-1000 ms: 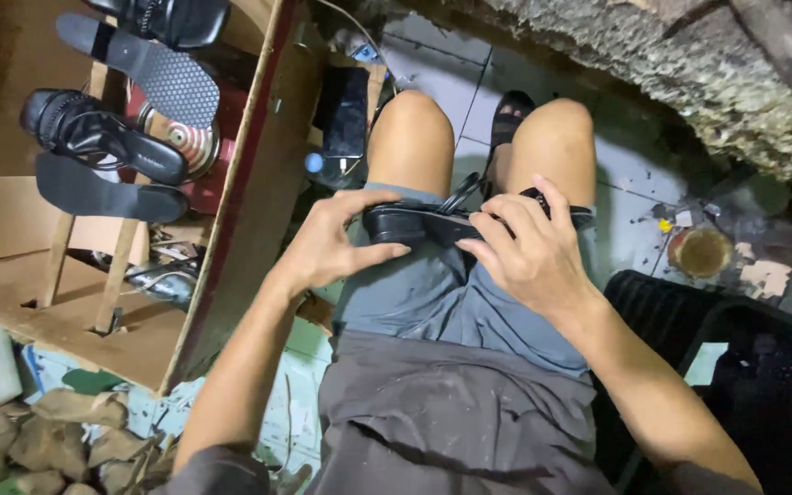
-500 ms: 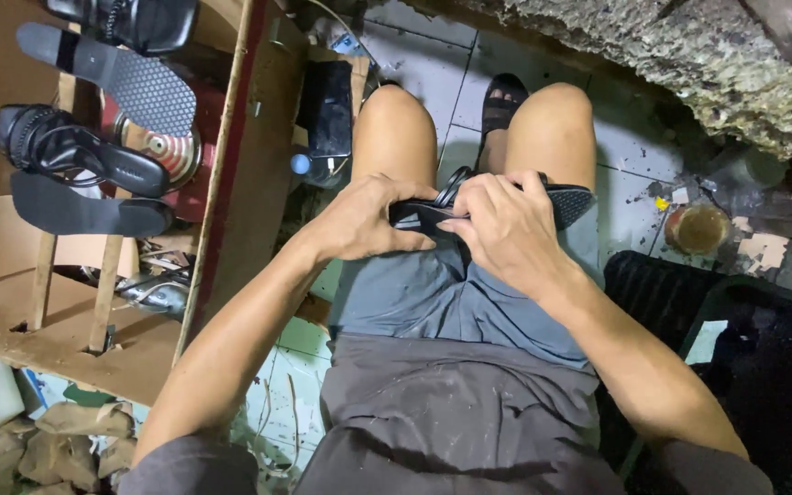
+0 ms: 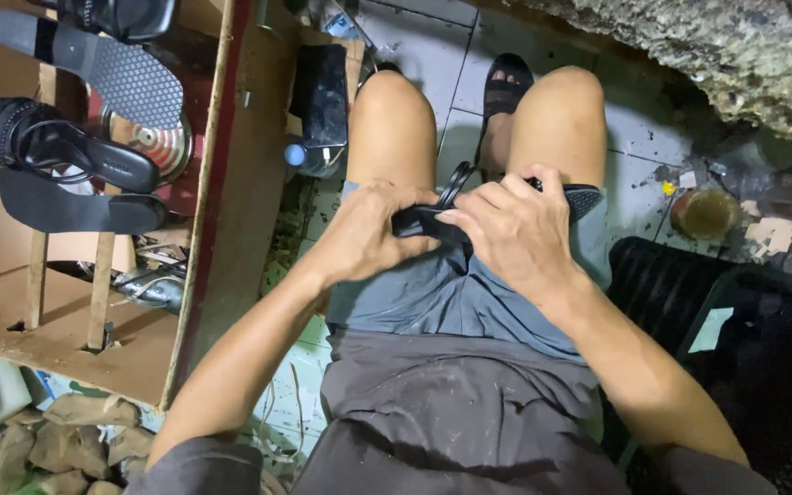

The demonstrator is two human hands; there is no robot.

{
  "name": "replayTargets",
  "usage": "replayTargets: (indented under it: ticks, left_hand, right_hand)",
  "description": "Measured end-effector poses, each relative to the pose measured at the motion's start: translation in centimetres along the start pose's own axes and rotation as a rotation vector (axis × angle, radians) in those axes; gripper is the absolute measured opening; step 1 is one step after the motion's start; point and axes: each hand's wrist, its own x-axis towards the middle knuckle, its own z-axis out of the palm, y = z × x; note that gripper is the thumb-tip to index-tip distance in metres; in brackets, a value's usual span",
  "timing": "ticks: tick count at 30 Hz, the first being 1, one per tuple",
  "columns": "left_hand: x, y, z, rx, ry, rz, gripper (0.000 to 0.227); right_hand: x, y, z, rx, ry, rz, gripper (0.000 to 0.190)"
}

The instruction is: Assembling sandals by attaching straps to soles and using a small hammer to secure them.

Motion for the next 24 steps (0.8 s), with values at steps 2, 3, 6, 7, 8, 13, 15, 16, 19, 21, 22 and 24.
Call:
replayTargets:
  ticks: [2, 3, 6, 7, 8, 13, 15, 16, 19, 21, 22, 24]
  left_hand:
    - [-1.2, -0.1, 0.5, 0.072, 0.059, 0.086, 0.048]
    - [-1.7, 0.4, 0.3, 0.073, 0.052, 0.088, 0.048]
    - [-2.7, 1.4, 0.3, -0.037, 0.067, 0.055, 0.053]
    - [-3.0, 1.4, 0.7, -0.041, 0.102, 0.034, 0.045]
    - [-3.3, 1.3, 1.2, -0.045, 0.136, 0.014, 0.038]
    - [-3.0, -0.1, 1.8, -0.068, 0.172, 0.157, 0.029]
    - [-3.0, -0.1, 1.7, -0.068, 0.159, 0.191, 0.028]
    - [-3.0, -0.3, 1.8, -0.070, 0.161, 0.215, 0.027]
    - [-2.8, -0.5, 2.0, -0.074, 0.175, 0.250, 0.026]
    - [-2.9, -0.1, 1.7, -0.076, 0.170, 0.271, 0.025]
    - [-2.9, 0.4, 1.4, -0.105, 0.143, 0.269, 0.026]
    - [-2.8, 0.9, 1.0, -0.131, 0.114, 0.265, 0.027]
  right_hand:
    - [-0.3, -0.8, -0.5, 0.030, -0.099, 0.092, 0.026]
    - [-0.4, -1.1, -0.6, 0.028, -0.099, 0.099, 0.026]
    - [-0.6, -1.8, -1.2, 0.008, -0.107, 0.078, 0.027]
    - [-0.8, -2.1, -1.6, -0.028, -0.121, 0.061, 0.024]
    - [-0.9, -2.4, -2.0, -0.063, -0.136, 0.044, 0.022]
    - [-1.4, -2.8, -1.4, -0.063, -0.097, 0.031, 0.018]
    - [-1.5, -2.7, -1.6, -0.052, -0.075, 0.029, 0.017]
    - [-1.6, -2.6, -1.7, -0.046, -0.080, 0.012, 0.014]
    - [-1.7, -2.2, -2.3, -0.032, -0.103, -0.014, 0.010]
    - [-1.9, -2.3, -2.3, -0.036, -0.119, -0.007, 0.008]
    - [-2.0, -2.3, -2.1, -0.030, -0.125, -0.009, 0.008]
    - [-1.9, -2.0, -2.0, -0.023, -0.128, -0.008, 0.008]
